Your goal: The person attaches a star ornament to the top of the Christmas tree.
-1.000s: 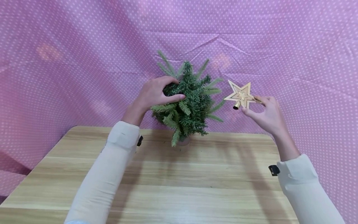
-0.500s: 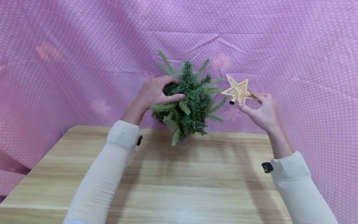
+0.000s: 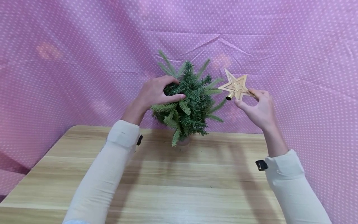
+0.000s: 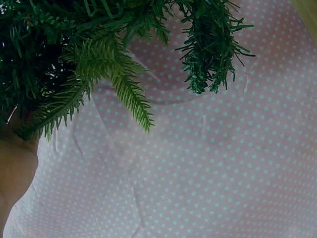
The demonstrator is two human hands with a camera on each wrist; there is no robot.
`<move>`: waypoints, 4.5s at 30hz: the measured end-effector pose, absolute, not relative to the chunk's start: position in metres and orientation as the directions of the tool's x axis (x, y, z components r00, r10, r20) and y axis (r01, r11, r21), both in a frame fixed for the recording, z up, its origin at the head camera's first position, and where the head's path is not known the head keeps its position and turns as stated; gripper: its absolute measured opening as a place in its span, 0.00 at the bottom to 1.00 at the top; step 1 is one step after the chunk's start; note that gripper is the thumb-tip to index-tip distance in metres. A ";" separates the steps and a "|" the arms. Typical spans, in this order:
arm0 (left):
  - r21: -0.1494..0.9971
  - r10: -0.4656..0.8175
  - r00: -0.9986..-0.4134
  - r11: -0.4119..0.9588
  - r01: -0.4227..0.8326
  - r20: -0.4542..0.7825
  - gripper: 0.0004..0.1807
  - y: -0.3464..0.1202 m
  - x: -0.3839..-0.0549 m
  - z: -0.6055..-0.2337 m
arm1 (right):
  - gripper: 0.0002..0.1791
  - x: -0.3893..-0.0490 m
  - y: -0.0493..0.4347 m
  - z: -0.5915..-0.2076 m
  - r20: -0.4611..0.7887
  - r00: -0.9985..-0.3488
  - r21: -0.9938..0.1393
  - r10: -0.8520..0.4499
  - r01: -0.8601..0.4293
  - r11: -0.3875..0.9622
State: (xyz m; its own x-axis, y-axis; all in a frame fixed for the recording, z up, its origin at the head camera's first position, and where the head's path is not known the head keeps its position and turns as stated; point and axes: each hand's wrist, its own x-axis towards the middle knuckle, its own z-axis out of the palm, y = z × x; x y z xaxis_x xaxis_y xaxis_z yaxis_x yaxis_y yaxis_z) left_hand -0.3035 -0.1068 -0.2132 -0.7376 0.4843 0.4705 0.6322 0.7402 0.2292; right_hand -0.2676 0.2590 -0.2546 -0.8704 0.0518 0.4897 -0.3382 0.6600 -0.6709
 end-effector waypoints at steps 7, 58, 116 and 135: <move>0.234 0.483 -0.732 0.734 0.638 0.480 0.36 -0.106 -0.305 -0.214 | 0.45 -0.269 0.251 -0.251 0.499 -0.864 -0.669 0.061 -0.340 0.661; 0.210 0.492 -0.717 0.733 0.647 0.494 0.36 -0.106 -0.305 -0.215 | 0.49 -0.290 0.195 -0.208 0.499 -0.860 -0.664 0.111 -0.296 0.687; 0.163 0.525 -0.697 0.729 0.664 0.489 0.33 -0.105 -0.301 -0.214 | 0.49 -0.316 0.132 -0.172 0.505 -0.848 -0.604 0.159 -0.216 0.767; 0.151 0.515 -0.703 0.745 0.650 0.490 0.34 -0.104 -0.300 -0.213 | 0.49 -0.315 0.132 -0.168 0.561 -0.820 -0.563 0.114 -0.277 0.779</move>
